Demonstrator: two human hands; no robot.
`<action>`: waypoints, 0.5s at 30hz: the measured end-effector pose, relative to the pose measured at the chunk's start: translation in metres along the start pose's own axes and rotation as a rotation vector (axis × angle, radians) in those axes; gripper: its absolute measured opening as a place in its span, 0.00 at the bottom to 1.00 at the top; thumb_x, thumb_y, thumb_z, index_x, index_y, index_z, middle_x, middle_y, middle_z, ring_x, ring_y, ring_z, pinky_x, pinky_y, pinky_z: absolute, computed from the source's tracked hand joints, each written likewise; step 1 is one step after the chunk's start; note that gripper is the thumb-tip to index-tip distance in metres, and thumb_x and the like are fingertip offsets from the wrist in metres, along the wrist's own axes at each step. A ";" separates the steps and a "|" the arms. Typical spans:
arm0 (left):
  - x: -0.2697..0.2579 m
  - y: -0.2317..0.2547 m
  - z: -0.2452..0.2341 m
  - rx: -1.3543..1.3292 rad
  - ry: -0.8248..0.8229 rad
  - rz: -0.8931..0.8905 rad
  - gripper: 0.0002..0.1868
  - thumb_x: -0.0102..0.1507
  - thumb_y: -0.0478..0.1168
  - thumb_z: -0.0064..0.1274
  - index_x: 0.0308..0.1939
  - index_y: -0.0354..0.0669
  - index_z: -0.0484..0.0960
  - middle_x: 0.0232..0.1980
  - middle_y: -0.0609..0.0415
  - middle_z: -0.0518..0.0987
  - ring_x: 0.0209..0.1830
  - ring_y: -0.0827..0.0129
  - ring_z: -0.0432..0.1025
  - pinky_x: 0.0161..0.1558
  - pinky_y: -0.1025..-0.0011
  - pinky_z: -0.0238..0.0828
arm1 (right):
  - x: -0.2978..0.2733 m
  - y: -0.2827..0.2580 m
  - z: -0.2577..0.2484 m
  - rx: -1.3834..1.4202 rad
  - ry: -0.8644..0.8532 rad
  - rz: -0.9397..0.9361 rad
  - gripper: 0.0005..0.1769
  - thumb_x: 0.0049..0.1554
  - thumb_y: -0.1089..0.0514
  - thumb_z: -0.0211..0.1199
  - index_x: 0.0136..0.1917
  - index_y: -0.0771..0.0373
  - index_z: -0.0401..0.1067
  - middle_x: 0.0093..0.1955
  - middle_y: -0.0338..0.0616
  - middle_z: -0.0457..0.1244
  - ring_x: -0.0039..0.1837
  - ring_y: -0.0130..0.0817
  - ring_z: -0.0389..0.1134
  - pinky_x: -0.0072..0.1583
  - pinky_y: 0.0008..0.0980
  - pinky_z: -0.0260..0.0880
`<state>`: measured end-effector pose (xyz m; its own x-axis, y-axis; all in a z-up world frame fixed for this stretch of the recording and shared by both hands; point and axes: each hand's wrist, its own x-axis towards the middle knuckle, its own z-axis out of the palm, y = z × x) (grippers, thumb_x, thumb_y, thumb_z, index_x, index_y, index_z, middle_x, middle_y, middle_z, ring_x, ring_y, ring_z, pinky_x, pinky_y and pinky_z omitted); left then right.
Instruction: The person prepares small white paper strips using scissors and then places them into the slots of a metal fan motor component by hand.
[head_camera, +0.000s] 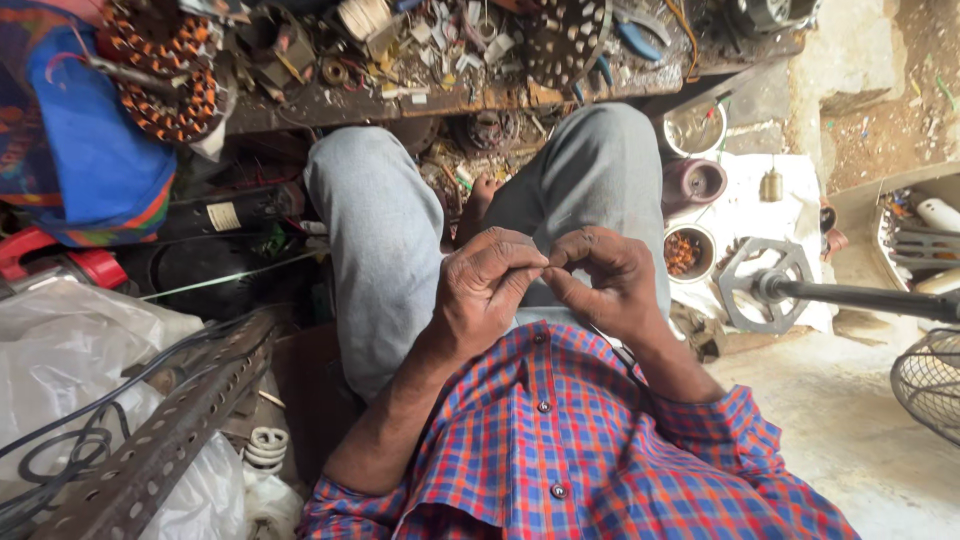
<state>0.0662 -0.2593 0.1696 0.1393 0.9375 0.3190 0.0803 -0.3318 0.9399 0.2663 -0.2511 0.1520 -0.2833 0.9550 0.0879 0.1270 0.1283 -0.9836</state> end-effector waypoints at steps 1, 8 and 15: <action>-0.001 0.004 0.001 0.068 0.017 0.024 0.05 0.66 0.28 0.59 0.44 0.39 0.81 0.44 0.52 0.79 0.44 0.70 0.77 0.45 0.72 0.77 | -0.002 0.001 0.004 -0.034 0.051 -0.049 0.05 0.53 0.68 0.70 0.43 0.68 0.75 0.45 0.40 0.67 0.46 0.23 0.67 0.48 0.23 0.66; -0.009 0.036 -0.004 0.004 0.196 0.155 0.05 0.72 0.27 0.52 0.49 0.39 0.76 0.47 0.51 0.75 0.47 0.69 0.72 0.44 0.76 0.75 | -0.018 0.025 -0.018 -0.092 0.324 0.054 0.05 0.57 0.66 0.66 0.49 0.68 0.74 0.45 0.43 0.68 0.48 0.26 0.70 0.52 0.26 0.70; -0.031 -0.010 -0.011 -0.601 0.184 -0.322 0.07 0.69 0.25 0.52 0.50 0.36 0.79 0.43 0.50 0.81 0.37 0.75 0.76 0.41 0.77 0.77 | -0.095 0.026 -0.068 -0.758 -0.391 0.173 0.09 0.47 0.58 0.70 0.42 0.61 0.76 0.40 0.48 0.69 0.42 0.51 0.72 0.44 0.42 0.72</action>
<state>0.0505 -0.2840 0.1513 0.0264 0.9994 -0.0206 -0.4772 0.0307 0.8783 0.3611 -0.3204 0.1292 -0.4898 0.8352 -0.2499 0.7579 0.2663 -0.5955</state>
